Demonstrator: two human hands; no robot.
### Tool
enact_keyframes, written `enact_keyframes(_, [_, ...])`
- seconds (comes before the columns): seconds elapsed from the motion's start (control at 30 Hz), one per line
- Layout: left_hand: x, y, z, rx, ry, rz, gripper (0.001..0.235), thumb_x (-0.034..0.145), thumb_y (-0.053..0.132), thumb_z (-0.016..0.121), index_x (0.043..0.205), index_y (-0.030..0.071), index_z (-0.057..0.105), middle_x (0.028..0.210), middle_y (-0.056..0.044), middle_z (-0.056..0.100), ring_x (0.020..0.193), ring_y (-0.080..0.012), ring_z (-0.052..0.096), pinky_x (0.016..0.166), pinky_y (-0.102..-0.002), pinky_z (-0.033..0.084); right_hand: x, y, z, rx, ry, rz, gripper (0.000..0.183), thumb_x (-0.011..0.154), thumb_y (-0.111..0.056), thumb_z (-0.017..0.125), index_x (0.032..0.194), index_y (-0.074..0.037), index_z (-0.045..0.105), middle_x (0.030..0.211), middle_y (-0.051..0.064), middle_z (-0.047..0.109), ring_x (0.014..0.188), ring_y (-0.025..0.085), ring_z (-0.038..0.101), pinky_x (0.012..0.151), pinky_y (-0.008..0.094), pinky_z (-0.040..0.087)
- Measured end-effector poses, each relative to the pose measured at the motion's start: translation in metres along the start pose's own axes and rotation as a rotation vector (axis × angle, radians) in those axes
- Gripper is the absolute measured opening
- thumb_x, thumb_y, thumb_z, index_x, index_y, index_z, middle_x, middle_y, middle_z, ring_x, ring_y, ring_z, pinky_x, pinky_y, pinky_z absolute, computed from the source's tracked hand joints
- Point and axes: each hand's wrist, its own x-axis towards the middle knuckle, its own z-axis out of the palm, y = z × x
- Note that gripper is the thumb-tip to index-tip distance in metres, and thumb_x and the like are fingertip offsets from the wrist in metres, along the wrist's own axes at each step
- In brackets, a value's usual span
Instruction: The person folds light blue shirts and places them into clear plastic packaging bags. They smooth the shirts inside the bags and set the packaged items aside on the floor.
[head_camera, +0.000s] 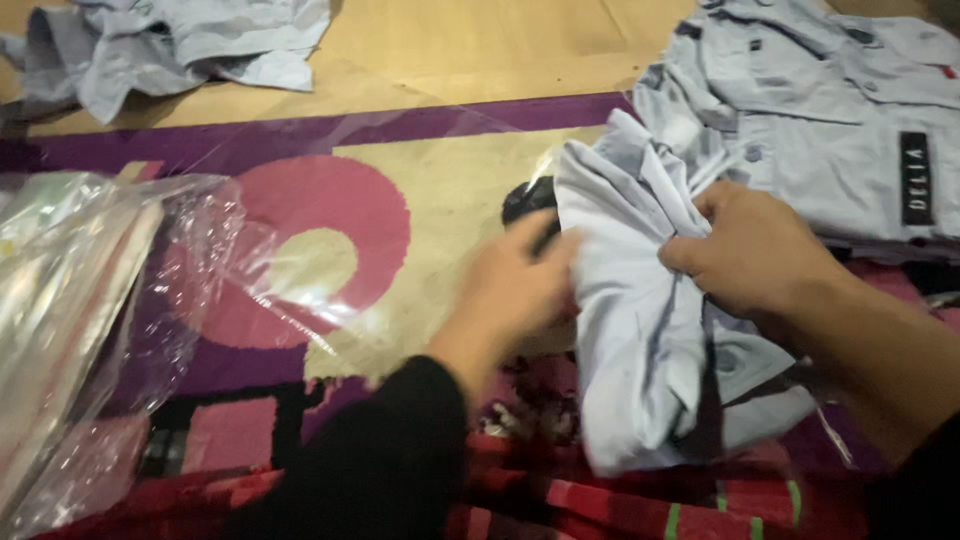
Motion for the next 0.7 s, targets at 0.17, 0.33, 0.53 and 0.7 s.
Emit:
enact_keyframes(0.17, [-0.019, 0.042, 0.007, -0.197, -0.374, -0.051, 0.131, 0.043, 0.080, 0.038, 0.166, 0.038, 0.020, 0.171, -0.017, 0.003, 0.157, -0.0392, 0.007, 0.125, -0.044, 0.012, 0.015, 0.018, 0.028, 0.865, -0.395, -0.096, 0.038, 0.077, 0.008, 0.048, 0.102, 0.004, 0.077, 0.070, 0.022, 0.069, 0.050, 0.029, 0.058, 0.042, 0.037, 0.041])
enact_keyframes(0.33, [-0.014, 0.031, 0.001, -0.181, -0.426, -0.048, 0.120, 0.051, 0.046, 0.060, 0.165, 0.036, 0.023, 0.153, -0.009, 0.039, 0.127, -0.0272, 0.046, 0.100, -0.037, 0.039, 0.020, 0.041, 0.023, 0.567, -0.283, -0.256, 0.064, 0.081, 0.004, 0.052, 0.140, -0.020, 0.059, 0.085, 0.003, 0.067, 0.069, 0.014, 0.059, 0.062, 0.028, 0.044])
enact_keyframes(0.53, [-0.002, 0.012, 0.000, -0.376, -0.328, -0.111, 0.060, 0.069, 0.039, 0.059, 0.122, 0.013, 0.070, 0.095, -0.004, 0.069, 0.077, -0.0156, 0.059, 0.070, -0.033, 0.047, 0.029, 0.040, 0.047, -0.455, 0.131, -0.760, 0.065, 0.079, -0.011, 0.062, 0.137, -0.039, 0.055, 0.130, 0.004, 0.042, 0.120, 0.032, 0.041, 0.091, 0.055, 0.048])
enact_keyframes(0.7, [0.044, -0.069, -0.005, 0.194, 0.217, 0.086, 0.049, 0.088, 0.046, 0.058, 0.124, 0.019, 0.074, 0.129, -0.010, 0.069, 0.119, -0.0329, 0.062, 0.102, -0.047, 0.045, 0.051, 0.061, 0.048, -0.482, 0.376, -1.078, 0.051, 0.052, -0.001, 0.068, 0.083, -0.041, 0.078, 0.160, 0.000, 0.041, 0.157, 0.046, 0.016, 0.118, 0.063, 0.005])
